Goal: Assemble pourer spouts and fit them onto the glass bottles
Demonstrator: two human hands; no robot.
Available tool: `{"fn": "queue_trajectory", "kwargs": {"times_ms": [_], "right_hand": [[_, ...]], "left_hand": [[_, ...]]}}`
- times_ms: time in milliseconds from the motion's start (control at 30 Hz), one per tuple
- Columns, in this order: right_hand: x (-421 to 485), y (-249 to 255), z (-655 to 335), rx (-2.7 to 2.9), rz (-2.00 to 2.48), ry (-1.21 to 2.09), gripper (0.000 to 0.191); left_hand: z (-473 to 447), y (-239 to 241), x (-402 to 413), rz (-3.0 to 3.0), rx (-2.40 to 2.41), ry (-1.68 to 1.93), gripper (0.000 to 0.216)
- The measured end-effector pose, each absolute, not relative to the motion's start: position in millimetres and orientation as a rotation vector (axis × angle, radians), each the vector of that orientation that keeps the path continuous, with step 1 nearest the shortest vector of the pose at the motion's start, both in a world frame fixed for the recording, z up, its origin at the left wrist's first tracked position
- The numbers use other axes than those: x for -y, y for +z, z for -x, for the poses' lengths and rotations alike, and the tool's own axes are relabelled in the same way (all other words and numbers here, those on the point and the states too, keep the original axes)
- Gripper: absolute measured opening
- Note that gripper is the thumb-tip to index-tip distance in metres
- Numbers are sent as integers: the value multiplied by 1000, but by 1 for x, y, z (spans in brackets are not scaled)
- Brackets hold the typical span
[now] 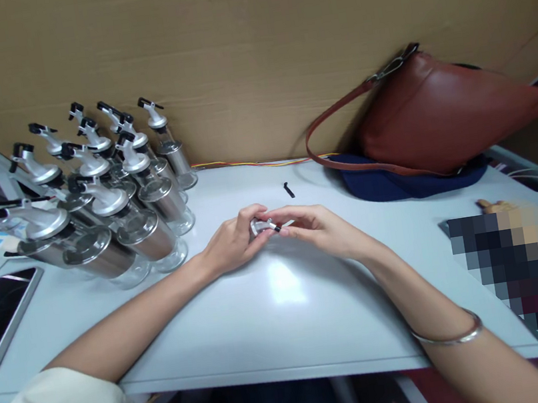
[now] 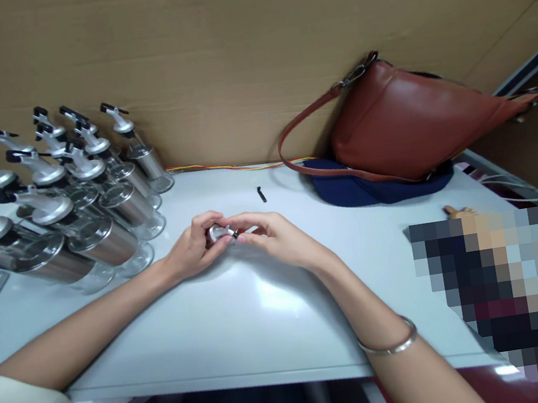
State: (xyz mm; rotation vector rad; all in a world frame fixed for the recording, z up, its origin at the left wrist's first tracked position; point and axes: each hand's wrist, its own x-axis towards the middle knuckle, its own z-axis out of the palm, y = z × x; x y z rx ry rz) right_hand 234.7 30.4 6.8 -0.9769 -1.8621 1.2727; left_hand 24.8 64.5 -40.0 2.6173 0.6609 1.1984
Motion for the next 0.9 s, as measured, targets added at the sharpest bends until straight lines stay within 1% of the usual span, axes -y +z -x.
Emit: {"fn": "queue_trajectory", "kwargs": {"times_ms": [367, 600, 733, 900], "right_hand": [[-30, 8, -234, 1882, 1025, 1156, 21], [-29, 9, -232, 1859, 1001, 1167, 17], [-30, 7, -232, 1815, 988, 1180, 19], [-33, 5, -236, 1743, 970, 1215, 26]], "left_hand": [[-26, -38, -64, -2628, -644, 1189, 34], [-27, -36, -64, -2656, -634, 1192, 33], [-27, -32, -63, -2691, -614, 1211, 38], [-26, -26, -61, -2710, -643, 1235, 42]]}}
